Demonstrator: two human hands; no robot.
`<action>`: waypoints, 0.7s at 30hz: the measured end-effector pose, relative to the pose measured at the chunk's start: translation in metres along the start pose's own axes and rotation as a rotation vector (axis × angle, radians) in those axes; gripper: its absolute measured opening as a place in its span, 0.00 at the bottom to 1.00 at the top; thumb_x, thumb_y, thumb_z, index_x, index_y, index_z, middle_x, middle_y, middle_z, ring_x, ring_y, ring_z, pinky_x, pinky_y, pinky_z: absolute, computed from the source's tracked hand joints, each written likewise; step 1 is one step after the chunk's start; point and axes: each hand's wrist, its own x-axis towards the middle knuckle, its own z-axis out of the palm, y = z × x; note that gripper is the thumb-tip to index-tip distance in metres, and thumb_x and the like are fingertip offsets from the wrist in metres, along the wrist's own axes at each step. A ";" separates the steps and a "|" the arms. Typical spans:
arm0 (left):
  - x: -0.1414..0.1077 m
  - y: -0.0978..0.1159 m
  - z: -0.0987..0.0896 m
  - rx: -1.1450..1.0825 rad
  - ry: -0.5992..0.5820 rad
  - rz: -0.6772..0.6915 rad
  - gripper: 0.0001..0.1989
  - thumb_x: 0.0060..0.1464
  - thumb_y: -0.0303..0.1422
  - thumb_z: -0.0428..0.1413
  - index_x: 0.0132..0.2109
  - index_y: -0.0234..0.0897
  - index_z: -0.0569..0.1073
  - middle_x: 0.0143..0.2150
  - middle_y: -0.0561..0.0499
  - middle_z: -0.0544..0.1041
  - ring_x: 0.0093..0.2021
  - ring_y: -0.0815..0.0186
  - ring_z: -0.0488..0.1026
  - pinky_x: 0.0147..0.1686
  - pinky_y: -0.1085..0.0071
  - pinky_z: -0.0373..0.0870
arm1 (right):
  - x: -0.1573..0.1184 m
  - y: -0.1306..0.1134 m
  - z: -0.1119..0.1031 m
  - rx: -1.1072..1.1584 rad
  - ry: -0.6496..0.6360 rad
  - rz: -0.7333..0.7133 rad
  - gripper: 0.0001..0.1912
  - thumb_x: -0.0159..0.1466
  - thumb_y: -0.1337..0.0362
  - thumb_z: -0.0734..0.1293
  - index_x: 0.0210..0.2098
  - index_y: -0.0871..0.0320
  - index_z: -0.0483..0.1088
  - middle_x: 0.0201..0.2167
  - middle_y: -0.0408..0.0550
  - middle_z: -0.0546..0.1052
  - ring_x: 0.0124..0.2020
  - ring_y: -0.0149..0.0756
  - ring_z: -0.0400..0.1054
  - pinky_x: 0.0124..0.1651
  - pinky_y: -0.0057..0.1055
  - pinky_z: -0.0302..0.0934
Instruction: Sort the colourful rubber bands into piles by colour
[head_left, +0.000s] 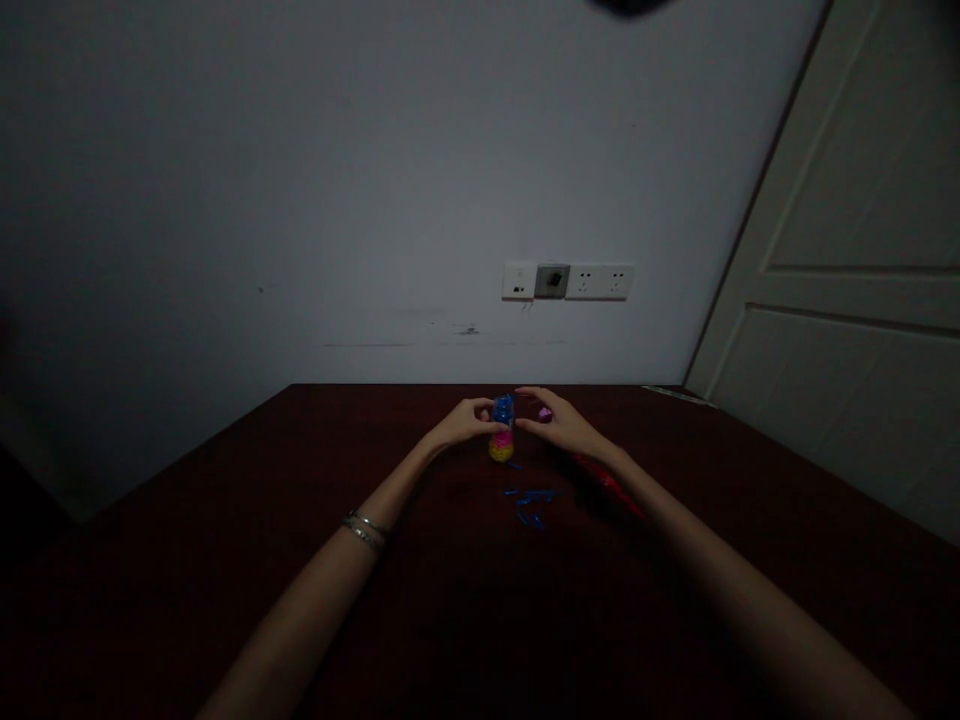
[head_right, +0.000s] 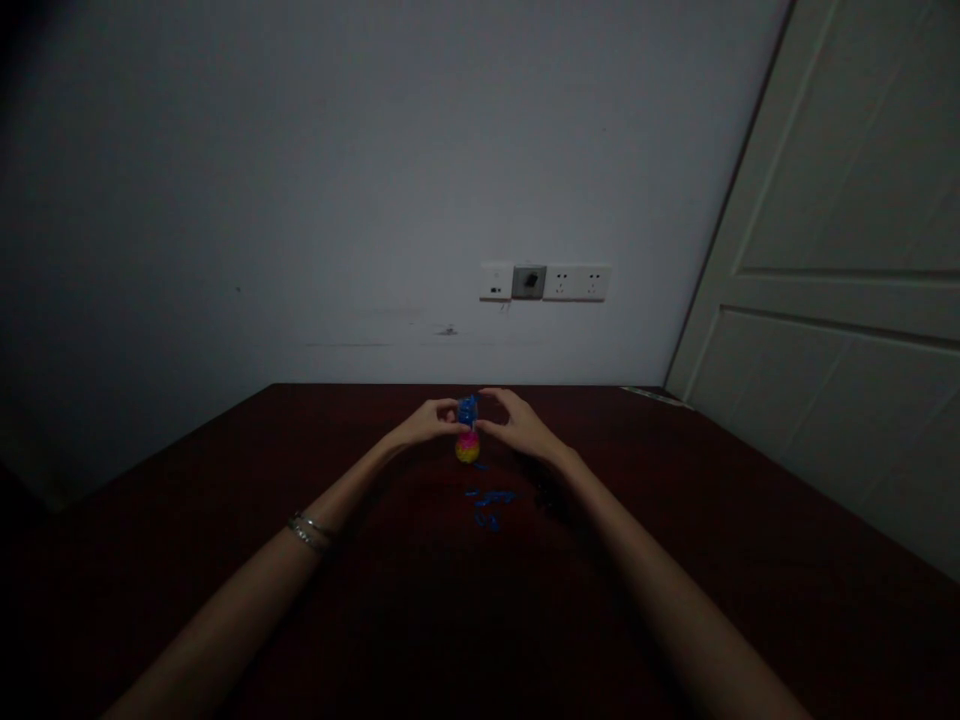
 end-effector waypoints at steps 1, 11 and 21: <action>-0.001 0.000 0.001 -0.004 -0.004 0.002 0.19 0.40 0.42 0.59 0.36 0.31 0.71 0.23 0.58 0.60 0.23 0.75 0.55 0.23 0.76 0.51 | 0.001 0.001 0.000 -0.023 -0.013 -0.015 0.24 0.54 0.60 0.66 0.50 0.56 0.62 0.49 0.53 0.67 0.48 0.41 0.62 0.48 0.40 0.58; -0.002 -0.001 0.008 0.021 -0.006 -0.028 0.15 0.42 0.40 0.57 0.31 0.30 0.71 0.22 0.57 0.61 0.23 0.74 0.56 0.23 0.76 0.51 | 0.012 -0.011 0.001 -0.165 -0.073 -0.112 0.15 0.57 0.57 0.64 0.43 0.54 0.69 0.44 0.50 0.68 0.46 0.40 0.62 0.48 0.40 0.57; -0.001 -0.004 0.010 -0.055 0.004 -0.029 0.15 0.41 0.41 0.59 0.26 0.31 0.68 0.20 0.57 0.61 0.21 0.75 0.54 0.21 0.75 0.49 | 0.050 -0.019 -0.003 -0.240 -0.234 0.077 0.30 0.60 0.43 0.51 0.28 0.59 0.73 0.30 0.53 0.73 0.34 0.41 0.67 0.41 0.38 0.58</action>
